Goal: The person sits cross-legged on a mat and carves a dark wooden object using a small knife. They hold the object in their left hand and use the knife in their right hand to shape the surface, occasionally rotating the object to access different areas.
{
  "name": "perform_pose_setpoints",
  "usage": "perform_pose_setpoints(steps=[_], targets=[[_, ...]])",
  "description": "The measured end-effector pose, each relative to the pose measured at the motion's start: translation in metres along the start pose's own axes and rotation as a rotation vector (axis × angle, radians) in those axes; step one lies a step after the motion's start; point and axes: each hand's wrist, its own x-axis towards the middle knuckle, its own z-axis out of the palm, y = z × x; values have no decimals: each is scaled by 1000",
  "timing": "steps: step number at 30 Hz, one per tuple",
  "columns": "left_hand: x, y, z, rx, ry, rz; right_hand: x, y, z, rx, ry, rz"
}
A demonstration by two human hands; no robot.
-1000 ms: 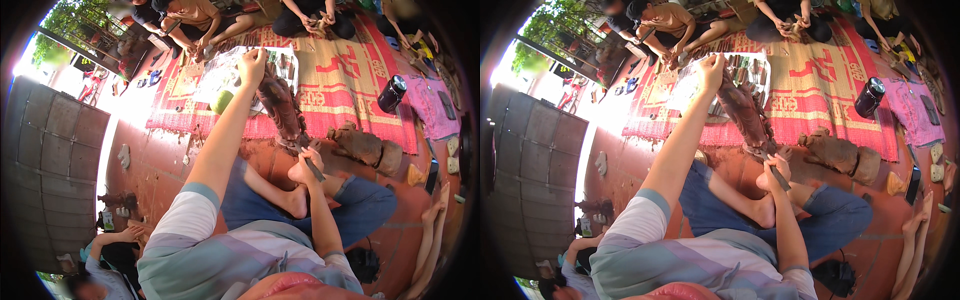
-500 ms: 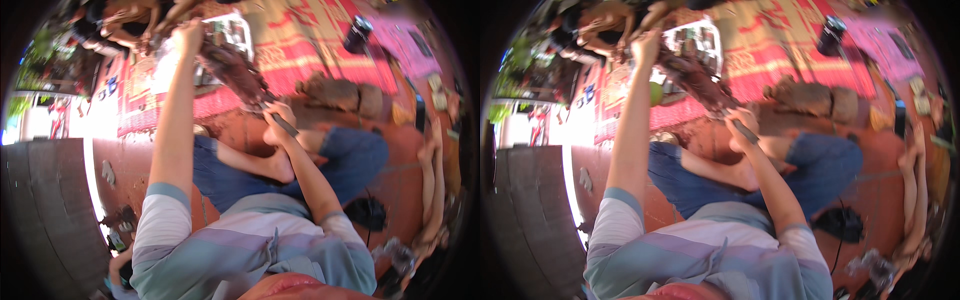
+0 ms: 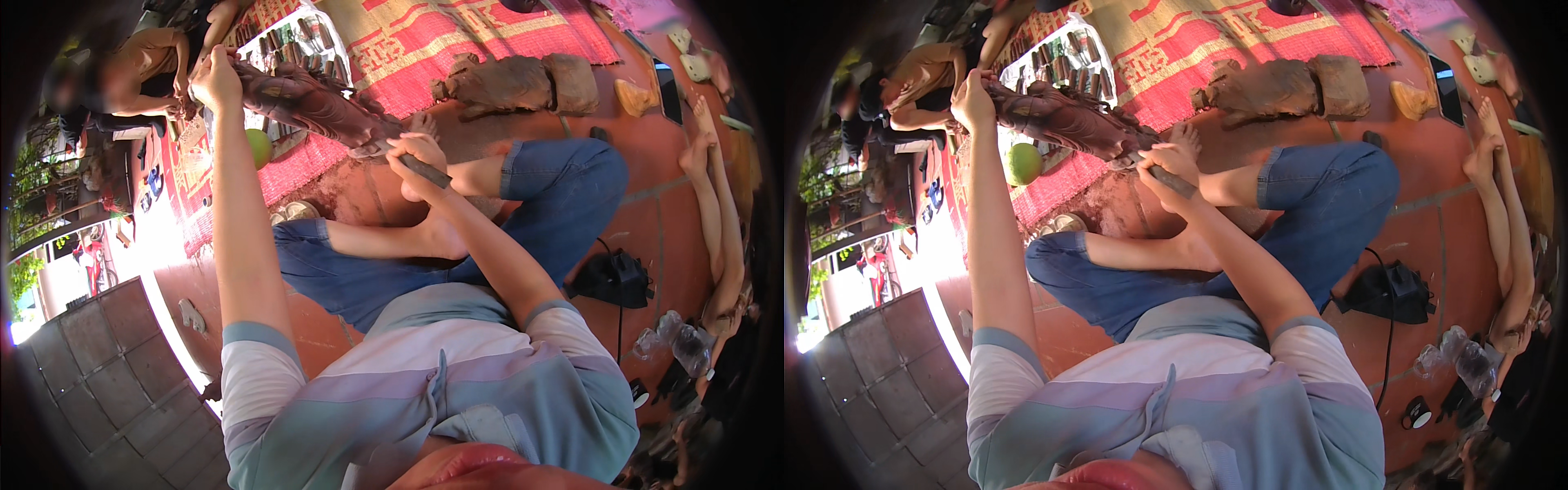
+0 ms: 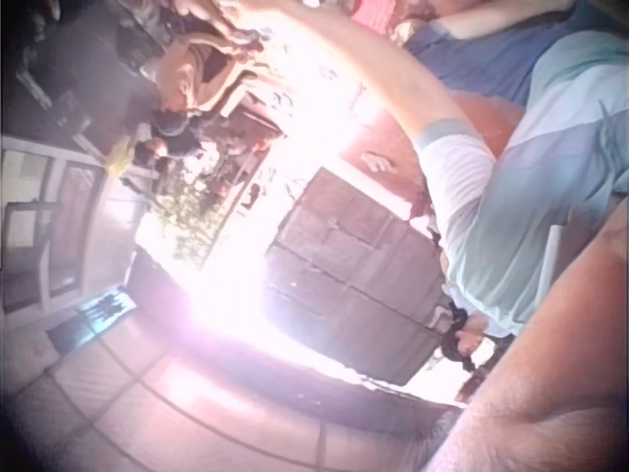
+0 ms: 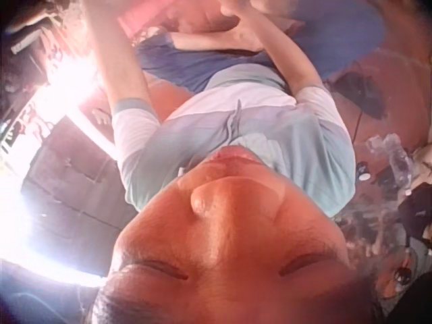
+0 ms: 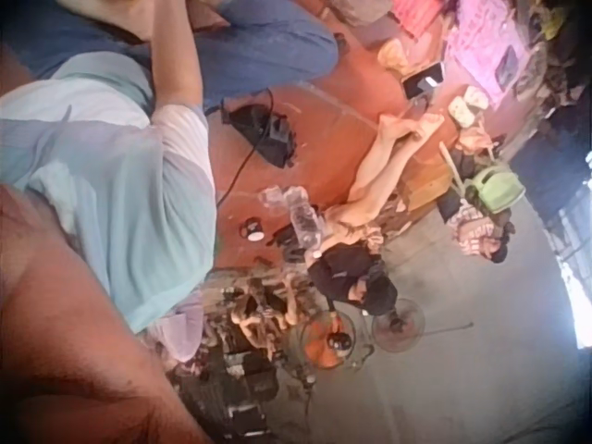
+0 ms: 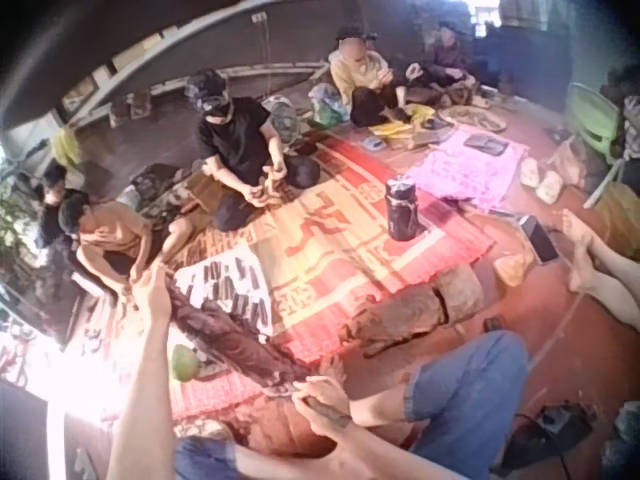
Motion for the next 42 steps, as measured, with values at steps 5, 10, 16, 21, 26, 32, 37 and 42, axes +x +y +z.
perform_pose_setpoints(steps=[5, 10, 16, 21, 26, 32, 37, 42], targets=[[4, -6, 0, 12, -14, -37, -5, 4, -2, 55, -28, 60], [5, -8, 1, 23, -12, -16, 0, 3, 4, 39, -21, 30], [1, -5, -1, 57, 27, -59, -12, -1, -26, 30, 79, -3], [-1, -2, 1, 73, 43, -44, -13, -6, -23, 23, 12, 19], [-3, 4, -3, 60, 14, -37, 4, -10, 3, -31, -3, -52], [-5, 2, -3, 96, 27, 12, 0, -15, -3, -74, -43, -32], [-5, 0, -3, 124, 32, 12, -9, -4, -11, -79, -88, 15], [-6, 5, 8, 83, 20, -59, -14, 15, -18, 120, 18, 162]])
